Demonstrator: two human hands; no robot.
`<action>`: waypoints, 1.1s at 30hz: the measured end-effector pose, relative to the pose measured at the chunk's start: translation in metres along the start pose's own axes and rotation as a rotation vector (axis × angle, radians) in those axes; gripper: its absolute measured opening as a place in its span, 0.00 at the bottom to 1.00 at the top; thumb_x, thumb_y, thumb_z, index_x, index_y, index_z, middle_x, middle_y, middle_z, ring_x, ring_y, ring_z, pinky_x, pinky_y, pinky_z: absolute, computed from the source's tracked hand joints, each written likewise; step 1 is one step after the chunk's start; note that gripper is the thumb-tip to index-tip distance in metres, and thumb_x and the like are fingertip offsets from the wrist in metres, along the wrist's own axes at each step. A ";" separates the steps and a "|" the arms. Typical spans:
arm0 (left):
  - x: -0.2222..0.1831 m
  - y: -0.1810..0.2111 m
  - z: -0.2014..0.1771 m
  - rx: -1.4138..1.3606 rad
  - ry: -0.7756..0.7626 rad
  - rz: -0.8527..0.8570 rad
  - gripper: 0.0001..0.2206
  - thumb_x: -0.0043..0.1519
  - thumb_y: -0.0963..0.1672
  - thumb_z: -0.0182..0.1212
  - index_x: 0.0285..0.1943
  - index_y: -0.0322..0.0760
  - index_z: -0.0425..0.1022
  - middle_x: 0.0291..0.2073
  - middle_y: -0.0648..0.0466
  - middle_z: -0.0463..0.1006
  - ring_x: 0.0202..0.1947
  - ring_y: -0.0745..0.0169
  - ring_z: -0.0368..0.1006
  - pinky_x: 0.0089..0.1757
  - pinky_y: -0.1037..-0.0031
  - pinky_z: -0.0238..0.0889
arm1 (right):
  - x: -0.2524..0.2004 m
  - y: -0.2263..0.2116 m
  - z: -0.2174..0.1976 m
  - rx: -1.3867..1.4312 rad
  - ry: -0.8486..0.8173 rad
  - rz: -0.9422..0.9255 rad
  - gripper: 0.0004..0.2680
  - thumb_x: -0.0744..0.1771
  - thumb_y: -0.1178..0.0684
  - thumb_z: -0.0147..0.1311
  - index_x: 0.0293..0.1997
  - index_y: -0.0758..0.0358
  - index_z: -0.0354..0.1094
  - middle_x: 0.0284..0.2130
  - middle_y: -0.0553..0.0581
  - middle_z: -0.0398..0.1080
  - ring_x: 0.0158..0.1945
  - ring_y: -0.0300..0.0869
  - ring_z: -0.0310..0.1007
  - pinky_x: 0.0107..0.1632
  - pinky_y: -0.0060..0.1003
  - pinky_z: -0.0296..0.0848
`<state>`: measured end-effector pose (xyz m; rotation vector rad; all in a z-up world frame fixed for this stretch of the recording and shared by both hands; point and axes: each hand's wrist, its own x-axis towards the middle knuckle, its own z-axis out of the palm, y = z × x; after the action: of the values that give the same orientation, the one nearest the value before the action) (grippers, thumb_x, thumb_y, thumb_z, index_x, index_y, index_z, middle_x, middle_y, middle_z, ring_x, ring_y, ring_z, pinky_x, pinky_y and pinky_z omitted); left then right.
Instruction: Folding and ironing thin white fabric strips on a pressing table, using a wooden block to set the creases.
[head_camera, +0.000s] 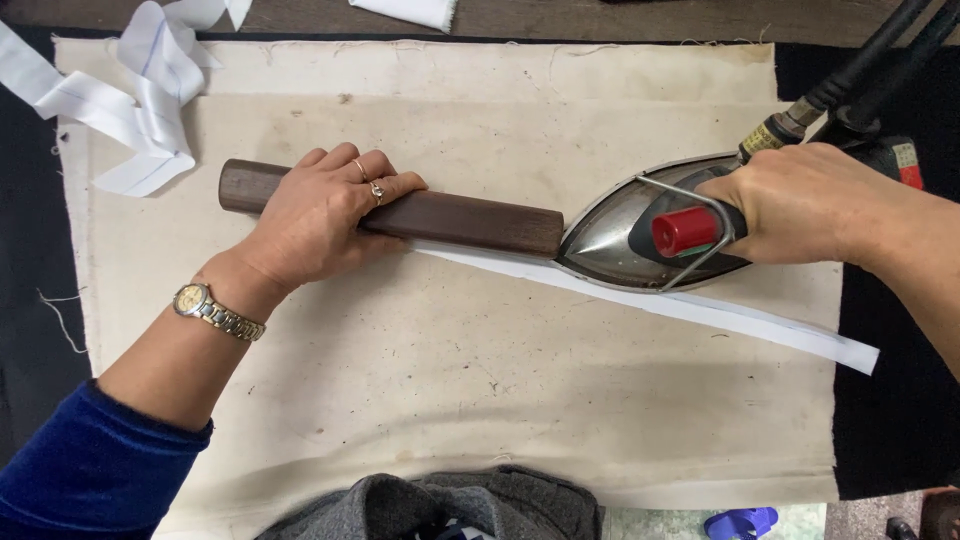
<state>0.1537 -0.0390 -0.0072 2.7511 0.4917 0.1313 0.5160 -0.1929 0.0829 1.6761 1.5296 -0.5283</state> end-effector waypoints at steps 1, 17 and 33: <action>0.001 0.001 0.001 0.000 -0.001 0.003 0.28 0.50 0.51 0.68 0.61 0.50 0.70 0.39 0.58 0.70 0.36 0.55 0.65 0.40 0.66 0.57 | -0.001 0.002 0.001 0.002 -0.001 0.002 0.06 0.61 0.41 0.49 0.27 0.46 0.66 0.19 0.48 0.73 0.29 0.46 0.74 0.35 0.38 0.70; 0.008 0.014 0.009 0.024 0.046 0.023 0.27 0.50 0.49 0.67 0.61 0.48 0.70 0.41 0.58 0.72 0.36 0.54 0.65 0.39 0.65 0.58 | -0.002 0.041 0.038 0.036 0.074 0.129 0.08 0.61 0.37 0.50 0.25 0.40 0.69 0.17 0.42 0.73 0.25 0.39 0.74 0.33 0.33 0.72; 0.044 0.049 0.031 0.070 0.032 0.083 0.28 0.47 0.48 0.67 0.59 0.51 0.69 0.40 0.59 0.70 0.36 0.54 0.64 0.36 0.65 0.58 | 0.001 0.049 0.048 0.231 0.341 0.234 0.13 0.63 0.39 0.49 0.19 0.51 0.67 0.16 0.52 0.71 0.27 0.53 0.71 0.33 0.46 0.69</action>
<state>0.2151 -0.0769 -0.0181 2.8425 0.3980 0.1826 0.5733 -0.2275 0.0662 2.1808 1.5202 -0.3142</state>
